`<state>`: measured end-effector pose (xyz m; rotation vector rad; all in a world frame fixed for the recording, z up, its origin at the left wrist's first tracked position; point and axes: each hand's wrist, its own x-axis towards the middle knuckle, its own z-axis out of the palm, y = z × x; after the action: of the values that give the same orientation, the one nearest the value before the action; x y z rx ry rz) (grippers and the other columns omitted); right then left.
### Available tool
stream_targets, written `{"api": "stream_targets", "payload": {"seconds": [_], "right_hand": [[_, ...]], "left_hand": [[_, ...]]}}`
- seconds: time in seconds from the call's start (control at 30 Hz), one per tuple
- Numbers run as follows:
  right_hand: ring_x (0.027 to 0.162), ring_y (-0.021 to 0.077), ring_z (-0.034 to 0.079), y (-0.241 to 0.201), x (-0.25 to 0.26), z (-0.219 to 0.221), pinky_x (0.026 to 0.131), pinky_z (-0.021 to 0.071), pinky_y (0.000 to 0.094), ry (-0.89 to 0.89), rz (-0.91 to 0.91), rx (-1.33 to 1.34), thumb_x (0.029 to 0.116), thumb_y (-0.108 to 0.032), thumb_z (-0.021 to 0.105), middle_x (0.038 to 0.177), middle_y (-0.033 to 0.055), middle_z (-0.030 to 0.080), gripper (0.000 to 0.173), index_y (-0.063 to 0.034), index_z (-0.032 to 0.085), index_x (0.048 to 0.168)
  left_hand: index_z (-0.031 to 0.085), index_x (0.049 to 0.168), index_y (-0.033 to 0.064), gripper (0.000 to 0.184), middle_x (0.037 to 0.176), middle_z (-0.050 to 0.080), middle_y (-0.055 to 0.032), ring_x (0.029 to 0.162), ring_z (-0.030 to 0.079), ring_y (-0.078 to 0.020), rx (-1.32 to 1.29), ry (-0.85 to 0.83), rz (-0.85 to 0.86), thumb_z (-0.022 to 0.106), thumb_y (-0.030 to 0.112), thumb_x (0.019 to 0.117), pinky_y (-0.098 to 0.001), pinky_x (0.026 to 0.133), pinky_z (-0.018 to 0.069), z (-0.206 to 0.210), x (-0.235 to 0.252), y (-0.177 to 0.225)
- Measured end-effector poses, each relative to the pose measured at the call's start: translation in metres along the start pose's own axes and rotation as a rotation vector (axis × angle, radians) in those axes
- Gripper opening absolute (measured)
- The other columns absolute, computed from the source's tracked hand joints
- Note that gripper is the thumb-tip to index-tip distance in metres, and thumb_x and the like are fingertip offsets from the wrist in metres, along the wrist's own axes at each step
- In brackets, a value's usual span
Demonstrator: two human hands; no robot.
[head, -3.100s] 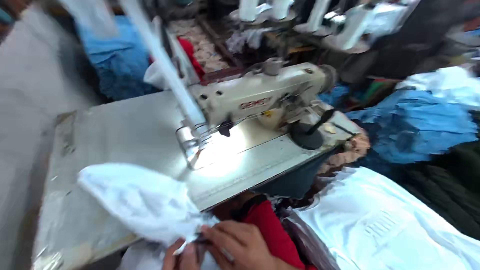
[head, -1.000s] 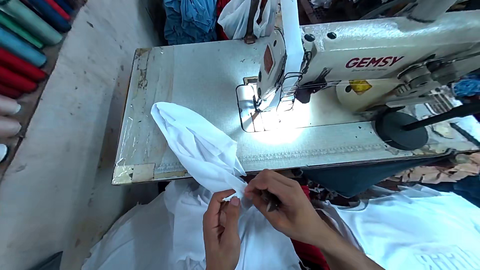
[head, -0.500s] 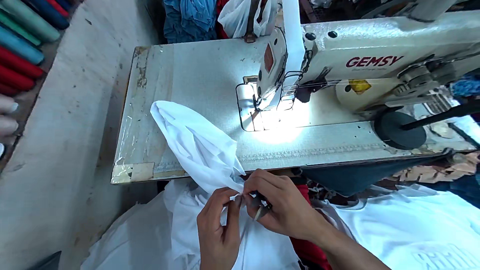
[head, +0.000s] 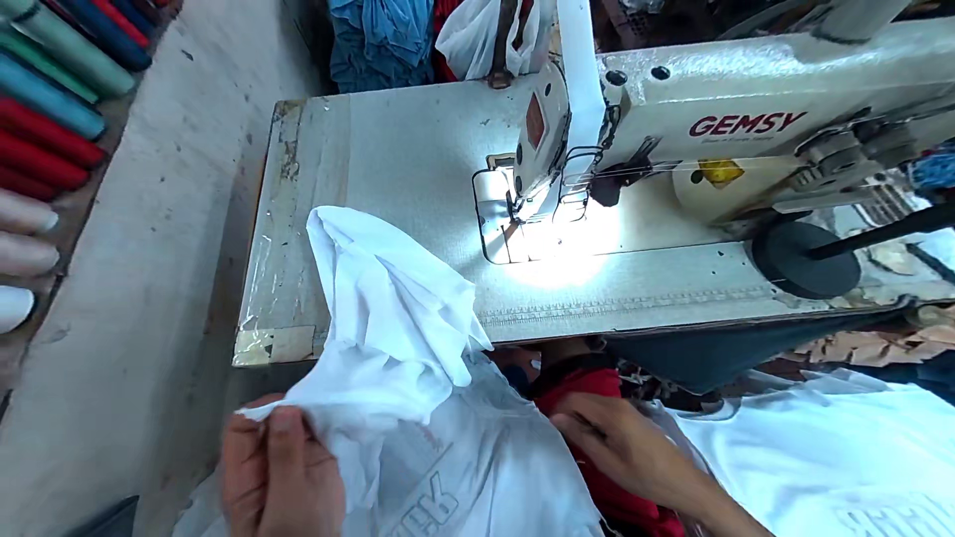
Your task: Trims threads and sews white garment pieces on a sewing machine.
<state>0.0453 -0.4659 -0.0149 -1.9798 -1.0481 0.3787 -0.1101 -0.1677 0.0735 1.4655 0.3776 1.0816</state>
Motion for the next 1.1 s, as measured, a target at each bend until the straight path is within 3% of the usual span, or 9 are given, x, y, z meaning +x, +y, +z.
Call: {"api": "stream_targets", "payload": {"seconds": [0.07, 0.23, 0.37, 0.53, 0.63, 0.77, 0.83, 1.0, 1.1], "right_hand": [[0.054, 0.0083, 0.052, 0.036, -0.037, -0.021, 0.05, 0.0465, 0.0299, 0.082, 0.166, -0.104, 0.1054, -0.044, 0.053, 0.062, -0.0008, 0.055, 0.044, -0.0104, 0.064, 0.079], [0.081, 0.0535, 0.066, 0.111, -0.145, -0.122, 0.068, 0.0494, 0.0724, 0.076, 0.815, -0.638, 0.1007, -0.027, 0.062, 0.084, 0.0329, 0.066, 0.038, 0.0094, 0.067, 0.091], [0.089, 0.0586, 0.066, 0.119, -0.161, -0.131, 0.067, 0.0467, 0.0777, -0.036, 0.975, -0.736, 0.0959, -0.024, 0.067, 0.094, 0.0346, 0.068, 0.028, 0.0044, 0.07, 0.095], [0.061, 0.0169, 0.064, 0.037, -0.034, -0.01, 0.057, 0.0565, 0.0417, 0.172, 0.298, -0.13, 0.0979, -0.041, 0.067, 0.078, 0.0052, 0.07, 0.04, -0.0094, 0.072, 0.121], [0.062, 0.0101, 0.056, -0.012, 0.044, 0.065, 0.059, 0.0522, 0.0319, -0.029, 0.184, 0.338, 0.0904, -0.049, 0.076, 0.075, 0.0028, 0.064, 0.072, -0.0067, 0.056, 0.145], [0.056, 0.0016, 0.044, -0.041, 0.084, 0.119, 0.053, 0.0368, 0.019, -0.309, 0.041, 0.769, 0.0913, -0.036, 0.079, 0.064, -0.0036, 0.05, 0.039, 0.0005, 0.067, 0.099], [0.053, 0.0012, 0.042, -0.046, 0.07, 0.107, 0.051, 0.0343, 0.019, -0.307, -0.012, 0.822, 0.105, -0.031, 0.06, 0.06, -0.0041, 0.045, 0.038, -0.0032, 0.059, 0.079], [0.056, -0.0011, 0.052, 0.013, -0.015, 0.002, 0.053, 0.0476, 0.0218, 0.183, 0.364, 0.536, 0.1064, -0.042, 0.052, 0.064, -0.0105, 0.056, 0.034, -0.0173, 0.071, 0.092], [0.059, 0.0196, 0.057, 0.085, -0.11, -0.1, 0.058, 0.0511, 0.0424, 0.246, 0.6, -0.193, 0.1081, -0.033, 0.047, 0.071, 0.0098, 0.062, 0.041, -0.0009, 0.072, 0.101]], "left_hand": [[0.06, 0.114, 0.0173, 0.017, 0.099, 0.071, 0.0118, 0.091, 0.069, -0.0011, 0.002, 0.061, 0.021, 0.046, 0.011, 0.1082, -0.0202, 0.084, 0.0592, -0.009, 0.012, -0.003], [0.054, 0.11, 0.0136, 0.024, 0.091, 0.07, 0.0117, 0.086, 0.07, -0.0007, 0.03, 0.242, -0.028, 0.032, 0.006, 0.1096, -0.0206, 0.079, 0.061, -0.021, 0.023, -0.008], [0.054, 0.107, 0.0137, 0.025, 0.089, 0.071, 0.011, 0.084, 0.071, -0.0012, -0.017, 0.268, -0.101, 0.03, 0.007, 0.1099, -0.0216, 0.079, 0.0614, -0.015, 0.023, -0.012], [0.056, 0.108, 0.0135, 0.025, 0.092, 0.072, 0.0093, 0.087, 0.072, -0.0024, -0.047, 0.169, -0.071, 0.033, 0.005, 0.1092, -0.0221, 0.081, 0.0615, -0.005, 0.016, -0.006], [0.056, 0.11, 0.0134, 0.023, 0.094, 0.072, 0.0088, 0.089, 0.071, -0.0031, -0.042, 0.11, -0.05, 0.034, 0.007, 0.1095, -0.0227, 0.082, 0.0614, 0.0, 0.012, 0.001], [0.055, 0.109, 0.0129, 0.022, 0.093, 0.071, 0.0087, 0.088, 0.071, -0.0036, -0.022, 0.103, -0.038, 0.034, 0.006, 0.1092, -0.0232, 0.082, 0.0614, 0.006, 0.02, 0.007], [0.056, 0.108, 0.0128, 0.022, 0.091, 0.071, 0.0091, 0.087, 0.071, -0.0032, -0.003, 0.137, -0.057, 0.034, 0.006, 0.1092, -0.0232, 0.082, 0.0613, 0.002, 0.028, 0.005], [0.054, 0.106, 0.0127, 0.021, 0.087, 0.068, 0.011, 0.084, 0.069, -0.0007, 0.081, 0.217, -0.126, 0.034, 0.007, 0.11, -0.0215, 0.081, 0.0599, -0.02, 0.049, -0.02], [0.054, 0.108, 0.0113, 0.02, 0.088, 0.069, 0.0092, 0.085, 0.07, -0.0027, 0.078, 0.286, -0.179, 0.034, 0.008, 0.1103, -0.0244, 0.082, 0.0607, -0.032, 0.056, -0.041]]}}
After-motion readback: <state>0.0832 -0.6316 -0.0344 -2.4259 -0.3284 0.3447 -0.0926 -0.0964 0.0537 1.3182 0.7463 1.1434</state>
